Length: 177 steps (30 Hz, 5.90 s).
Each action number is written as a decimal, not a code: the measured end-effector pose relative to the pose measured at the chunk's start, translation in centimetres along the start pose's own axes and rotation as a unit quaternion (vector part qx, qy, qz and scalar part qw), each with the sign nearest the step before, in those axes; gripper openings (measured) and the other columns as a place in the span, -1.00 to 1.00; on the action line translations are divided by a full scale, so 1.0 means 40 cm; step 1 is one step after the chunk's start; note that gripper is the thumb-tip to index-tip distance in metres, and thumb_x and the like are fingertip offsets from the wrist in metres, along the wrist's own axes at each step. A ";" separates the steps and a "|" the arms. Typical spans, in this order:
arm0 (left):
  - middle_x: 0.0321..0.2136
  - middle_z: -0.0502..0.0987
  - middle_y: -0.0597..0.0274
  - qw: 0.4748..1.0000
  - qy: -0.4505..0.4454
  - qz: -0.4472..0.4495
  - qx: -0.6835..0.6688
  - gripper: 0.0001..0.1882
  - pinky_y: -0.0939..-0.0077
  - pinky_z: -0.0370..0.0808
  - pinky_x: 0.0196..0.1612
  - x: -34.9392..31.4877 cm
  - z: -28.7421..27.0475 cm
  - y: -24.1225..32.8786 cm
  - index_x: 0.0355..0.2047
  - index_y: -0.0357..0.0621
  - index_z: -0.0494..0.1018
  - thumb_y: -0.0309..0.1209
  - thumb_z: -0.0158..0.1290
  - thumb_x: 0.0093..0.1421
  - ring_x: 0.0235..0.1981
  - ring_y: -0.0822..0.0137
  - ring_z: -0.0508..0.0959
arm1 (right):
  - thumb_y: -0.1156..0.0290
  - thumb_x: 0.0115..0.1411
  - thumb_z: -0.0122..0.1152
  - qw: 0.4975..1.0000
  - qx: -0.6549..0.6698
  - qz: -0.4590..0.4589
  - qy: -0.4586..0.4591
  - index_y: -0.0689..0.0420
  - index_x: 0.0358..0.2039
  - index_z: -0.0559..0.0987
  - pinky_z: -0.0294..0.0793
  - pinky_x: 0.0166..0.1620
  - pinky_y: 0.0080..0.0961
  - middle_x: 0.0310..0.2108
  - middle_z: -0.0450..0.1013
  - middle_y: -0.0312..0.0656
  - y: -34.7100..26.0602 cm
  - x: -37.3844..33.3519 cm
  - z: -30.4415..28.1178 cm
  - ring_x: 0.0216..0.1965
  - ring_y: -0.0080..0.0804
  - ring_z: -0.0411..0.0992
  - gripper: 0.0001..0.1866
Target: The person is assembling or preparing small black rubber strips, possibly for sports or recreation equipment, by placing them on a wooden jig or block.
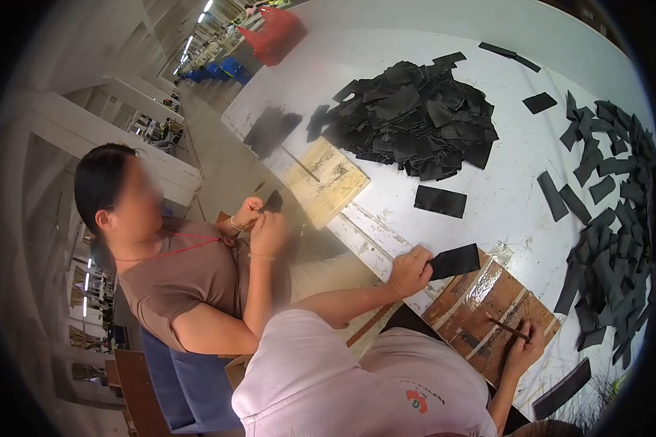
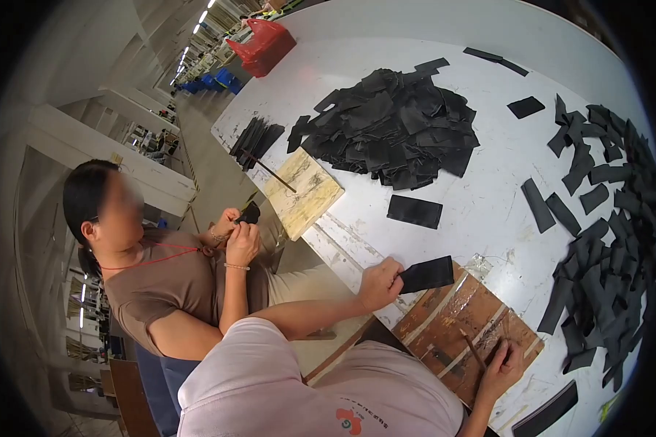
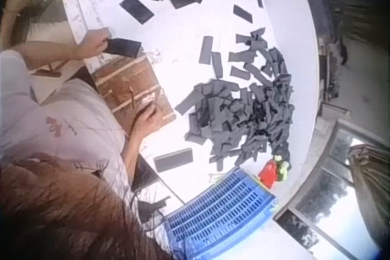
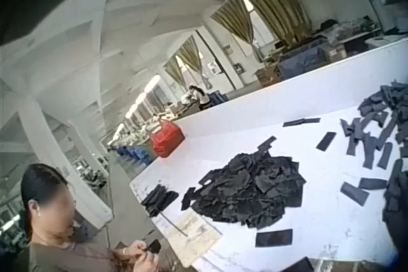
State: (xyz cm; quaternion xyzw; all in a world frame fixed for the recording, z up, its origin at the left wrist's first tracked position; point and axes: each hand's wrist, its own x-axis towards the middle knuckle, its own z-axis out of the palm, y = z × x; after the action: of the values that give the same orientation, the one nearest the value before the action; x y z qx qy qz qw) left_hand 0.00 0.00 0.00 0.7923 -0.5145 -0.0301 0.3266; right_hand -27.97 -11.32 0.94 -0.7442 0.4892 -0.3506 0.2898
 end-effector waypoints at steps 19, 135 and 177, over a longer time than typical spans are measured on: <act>-0.67 0.38 0.37 0.847 -0.039 -0.220 -0.482 -0.91 0.79 0.28 -0.66 -0.066 -0.016 0.132 -0.48 -0.27 0.35 -0.64 -0.13 -0.03 -0.67 0.63 0.36 | 0.42 0.11 -0.04 0.999 0.042 -0.004 0.004 0.31 -0.53 0.39 0.20 -0.51 -0.58 -0.67 0.27 -0.19 0.007 -0.020 -0.003 -0.60 -0.51 0.19 -0.81; -0.35 0.33 0.29 0.620 -0.474 -0.089 -0.619 -0.68 0.67 0.31 -0.20 -0.090 -0.047 0.207 -0.39 -0.22 0.26 -0.83 -0.13 -0.18 -0.25 0.48 0.36 | 0.25 0.04 0.09 0.920 0.173 -0.067 -0.345 0.23 -0.50 0.49 0.31 -0.46 -0.41 -0.65 0.38 -0.07 -0.252 -0.079 -0.116 -0.56 -0.22 0.39 -0.74; -0.54 0.47 0.26 0.687 -0.430 -0.228 -0.540 -0.84 0.74 0.37 -0.51 -0.135 -0.030 0.193 -0.32 -0.33 0.37 -0.57 -0.02 0.04 -0.59 0.54 0.42 | 0.11 0.06 0.02 0.924 0.088 -0.002 -0.373 0.17 -0.50 0.51 0.29 -0.51 -0.36 -0.74 0.34 -0.04 -0.248 -0.068 -0.118 -0.63 -0.16 0.37 -0.66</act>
State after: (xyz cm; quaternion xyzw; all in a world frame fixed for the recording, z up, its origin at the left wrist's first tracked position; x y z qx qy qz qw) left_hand -8.20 3.11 3.62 0.4729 -0.2966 -0.7132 0.4240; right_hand -27.30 -5.68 10.75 -0.7937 0.3111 -0.0900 0.5150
